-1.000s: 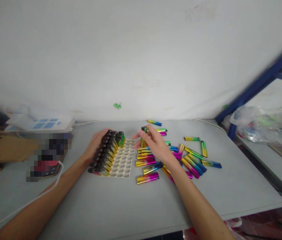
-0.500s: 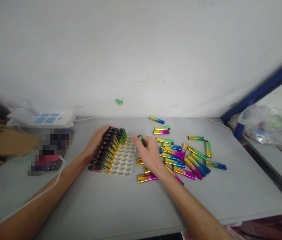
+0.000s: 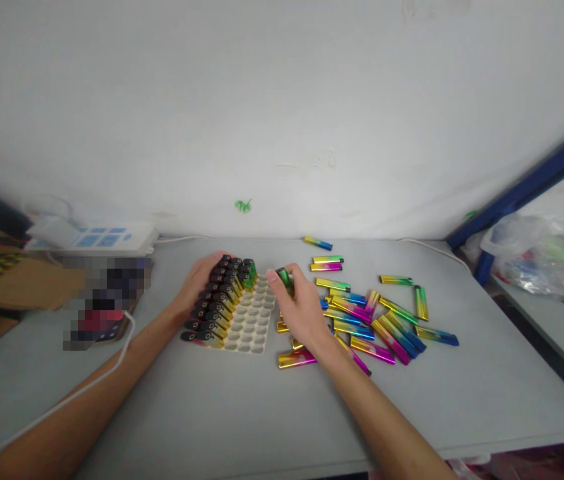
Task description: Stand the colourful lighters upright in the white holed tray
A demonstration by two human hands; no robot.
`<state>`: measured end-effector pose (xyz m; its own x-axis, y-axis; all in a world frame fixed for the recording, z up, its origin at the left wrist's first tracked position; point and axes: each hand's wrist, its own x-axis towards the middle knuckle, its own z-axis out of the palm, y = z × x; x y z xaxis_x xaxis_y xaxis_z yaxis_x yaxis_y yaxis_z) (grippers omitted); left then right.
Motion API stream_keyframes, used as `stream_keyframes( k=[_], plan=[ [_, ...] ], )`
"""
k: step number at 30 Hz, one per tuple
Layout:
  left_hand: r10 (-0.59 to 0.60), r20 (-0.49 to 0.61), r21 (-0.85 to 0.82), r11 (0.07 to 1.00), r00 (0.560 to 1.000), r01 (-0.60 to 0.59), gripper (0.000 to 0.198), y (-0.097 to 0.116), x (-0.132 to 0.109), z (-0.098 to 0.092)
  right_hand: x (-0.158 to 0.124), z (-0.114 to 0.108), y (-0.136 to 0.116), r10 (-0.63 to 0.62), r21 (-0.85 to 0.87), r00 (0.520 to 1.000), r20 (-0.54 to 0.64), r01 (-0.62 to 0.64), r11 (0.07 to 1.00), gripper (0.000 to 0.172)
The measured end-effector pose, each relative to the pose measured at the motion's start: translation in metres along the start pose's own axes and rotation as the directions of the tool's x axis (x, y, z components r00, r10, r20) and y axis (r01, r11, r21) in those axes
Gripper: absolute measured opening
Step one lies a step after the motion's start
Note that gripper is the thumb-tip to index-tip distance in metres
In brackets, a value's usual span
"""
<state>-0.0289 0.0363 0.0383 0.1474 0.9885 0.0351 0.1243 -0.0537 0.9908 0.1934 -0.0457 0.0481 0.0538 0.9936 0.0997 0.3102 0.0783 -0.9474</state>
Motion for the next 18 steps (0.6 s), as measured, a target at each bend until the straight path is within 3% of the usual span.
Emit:
stream_keyframes(
  k=[4, 9, 12, 18],
  plan=[
    [0.027, 0.011, -0.006, 1.000, 1.000, -0.027, 0.045, -0.001, 0.000, 0.001, 0.001, -0.001, 0.000, -0.087, 0.028, 0.995, 0.050, 0.086, 0.996, 0.034],
    [0.031, -0.001, -0.003, 1.000, 1.000, -0.031, 0.046, -0.003, 0.001, 0.002, 0.003, -0.002, -0.006, -0.316, -0.221, 0.948, -0.037, 0.300, 0.928, 0.038],
    [0.035, 0.000, 0.006, 0.999, 0.999, -0.035, 0.047, -0.003, 0.001, 0.002, 0.001, 0.001, -0.009, -0.292, -0.231, 0.956, 0.011, 0.287, 0.930, 0.039],
    [0.018, 0.018, -0.070, 0.997, 1.000, -0.017, 0.046, -0.003, 0.001, 0.003, 0.003, 0.011, -0.002, -0.283, -0.233, 0.952, 0.116, 0.303, 0.924, 0.025]
  ],
)
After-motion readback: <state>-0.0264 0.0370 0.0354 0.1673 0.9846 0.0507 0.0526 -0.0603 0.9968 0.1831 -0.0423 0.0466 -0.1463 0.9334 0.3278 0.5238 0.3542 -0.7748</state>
